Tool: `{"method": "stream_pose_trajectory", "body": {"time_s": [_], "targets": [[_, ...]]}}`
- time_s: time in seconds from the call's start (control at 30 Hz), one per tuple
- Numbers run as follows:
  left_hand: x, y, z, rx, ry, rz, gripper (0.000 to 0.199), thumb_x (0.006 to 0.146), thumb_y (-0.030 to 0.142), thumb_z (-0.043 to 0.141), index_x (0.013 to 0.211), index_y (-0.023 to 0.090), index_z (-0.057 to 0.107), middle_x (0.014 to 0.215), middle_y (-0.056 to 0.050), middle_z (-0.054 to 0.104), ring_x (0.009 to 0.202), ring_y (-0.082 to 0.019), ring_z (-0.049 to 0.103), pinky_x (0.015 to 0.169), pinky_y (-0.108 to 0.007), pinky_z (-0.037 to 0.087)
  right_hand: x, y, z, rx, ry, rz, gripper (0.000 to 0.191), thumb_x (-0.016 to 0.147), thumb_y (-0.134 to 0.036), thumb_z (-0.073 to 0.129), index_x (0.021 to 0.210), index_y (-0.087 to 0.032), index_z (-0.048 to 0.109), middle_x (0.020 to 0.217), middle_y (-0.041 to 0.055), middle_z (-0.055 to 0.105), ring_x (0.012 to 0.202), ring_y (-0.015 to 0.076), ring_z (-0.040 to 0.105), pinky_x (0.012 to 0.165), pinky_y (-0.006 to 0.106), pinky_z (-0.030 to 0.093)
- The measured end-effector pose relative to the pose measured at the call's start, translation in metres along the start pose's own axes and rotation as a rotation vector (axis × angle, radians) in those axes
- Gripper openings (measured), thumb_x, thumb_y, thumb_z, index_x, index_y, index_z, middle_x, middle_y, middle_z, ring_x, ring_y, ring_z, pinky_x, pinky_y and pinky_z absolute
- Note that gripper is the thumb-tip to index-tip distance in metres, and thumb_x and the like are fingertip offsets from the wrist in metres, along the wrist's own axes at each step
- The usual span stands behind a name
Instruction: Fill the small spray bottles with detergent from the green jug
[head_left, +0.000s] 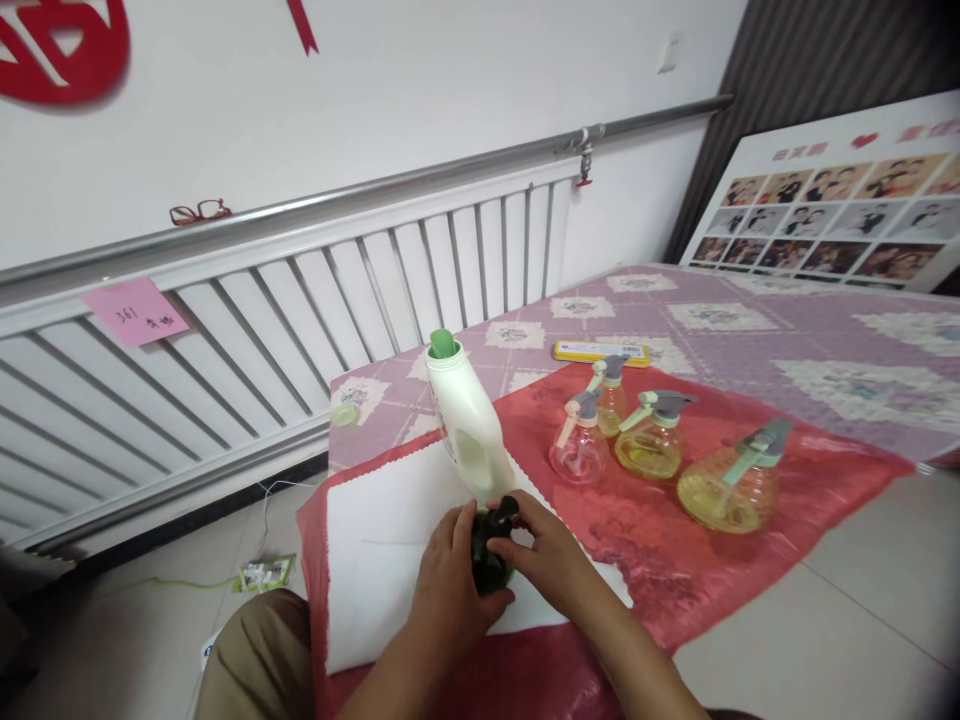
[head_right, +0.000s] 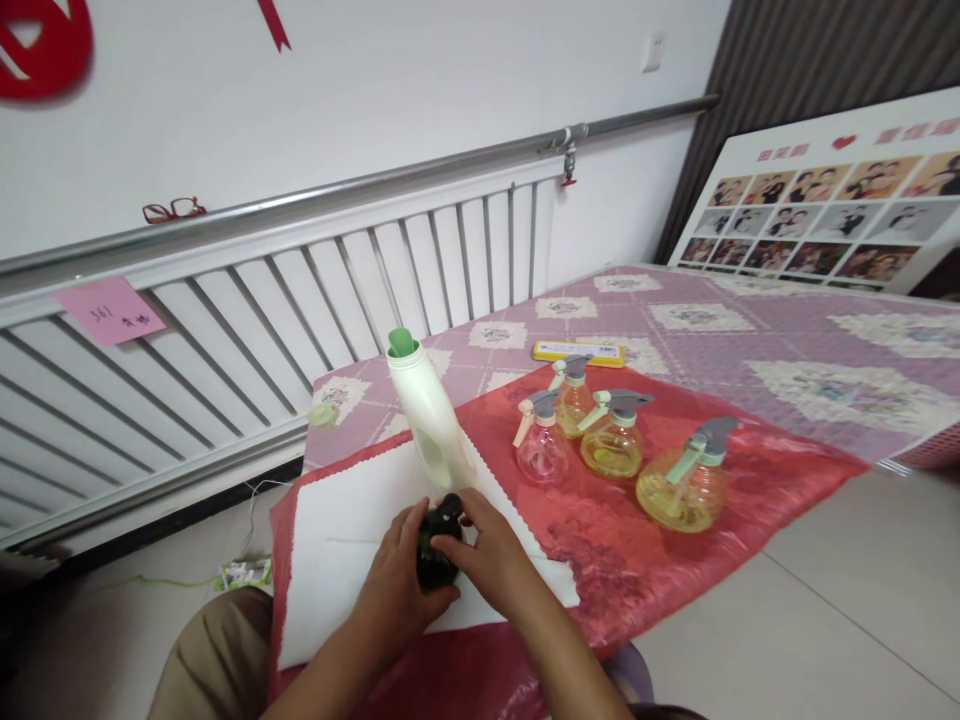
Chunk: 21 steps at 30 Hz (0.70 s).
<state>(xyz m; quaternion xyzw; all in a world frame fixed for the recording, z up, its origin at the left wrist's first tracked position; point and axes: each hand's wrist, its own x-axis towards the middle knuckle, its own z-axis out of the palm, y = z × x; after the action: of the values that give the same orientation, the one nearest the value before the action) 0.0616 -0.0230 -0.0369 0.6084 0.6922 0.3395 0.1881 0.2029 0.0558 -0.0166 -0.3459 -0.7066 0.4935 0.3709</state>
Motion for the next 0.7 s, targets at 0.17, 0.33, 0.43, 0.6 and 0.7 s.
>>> {"method": "stream_pose_trajectory", "body": {"time_s": [0.17,0.33,0.43,0.6,0.7], "targets": [[-0.002,-0.001,0.0,-0.024,-0.036,-0.011,0.102,0.054,0.012,0.071,0.144,0.022,0.024,0.14,-0.015,0.043,0.129,-0.033,0.044,0.107,-0.053,0.039,0.001,-0.008,0.008,-0.03,0.047,0.102,0.024,0.062,-0.019,0.069,0.084,-0.023,0.059,0.083,-0.0017,0.063,0.083,0.0194,0.057,0.078,0.034,0.046],[-0.004,-0.008,0.001,-0.005,-0.03,0.015,0.101,0.052,0.01,0.073,0.142,0.022,0.029,0.142,-0.015,0.039,0.132,-0.034,0.04,0.108,-0.055,0.038,0.001,-0.015,0.016,-0.048,0.104,0.188,0.028,0.059,-0.02,0.072,0.081,-0.023,0.056,0.079,-0.0032,0.061,0.079,0.0195,0.055,0.074,0.033,0.045],[-0.005,-0.009,0.001,0.008,-0.032,0.022,0.097,0.053,0.01,0.073,0.14,0.024,0.033,0.143,-0.015,0.037,0.132,-0.034,0.039,0.108,-0.055,0.038,0.0,-0.017,0.02,-0.029,0.119,0.197,0.029,0.056,-0.022,0.075,0.079,-0.023,0.056,0.075,-0.0041,0.06,0.079,0.02,0.055,0.073,0.034,0.045],[-0.006,-0.009,0.001,-0.008,0.02,0.069,0.087,0.059,0.014,0.069,0.139,0.022,0.035,0.139,-0.015,0.04,0.131,-0.032,0.042,0.108,-0.052,0.039,-0.003,-0.012,0.025,-0.008,0.104,0.14,0.031,0.058,-0.022,0.075,0.084,-0.022,0.058,0.08,-0.0034,0.062,0.08,0.02,0.058,0.077,0.036,0.047],[-0.006,-0.011,0.002,-0.025,0.052,0.097,0.085,0.061,0.014,0.067,0.138,0.021,0.033,0.137,-0.015,0.041,0.127,-0.03,0.045,0.106,-0.05,0.042,-0.004,-0.007,0.021,0.044,0.036,0.087,0.05,0.059,-0.018,0.074,0.106,-0.023,0.059,0.102,0.0014,0.066,0.095,0.0226,0.061,0.086,0.04,0.048]]}}
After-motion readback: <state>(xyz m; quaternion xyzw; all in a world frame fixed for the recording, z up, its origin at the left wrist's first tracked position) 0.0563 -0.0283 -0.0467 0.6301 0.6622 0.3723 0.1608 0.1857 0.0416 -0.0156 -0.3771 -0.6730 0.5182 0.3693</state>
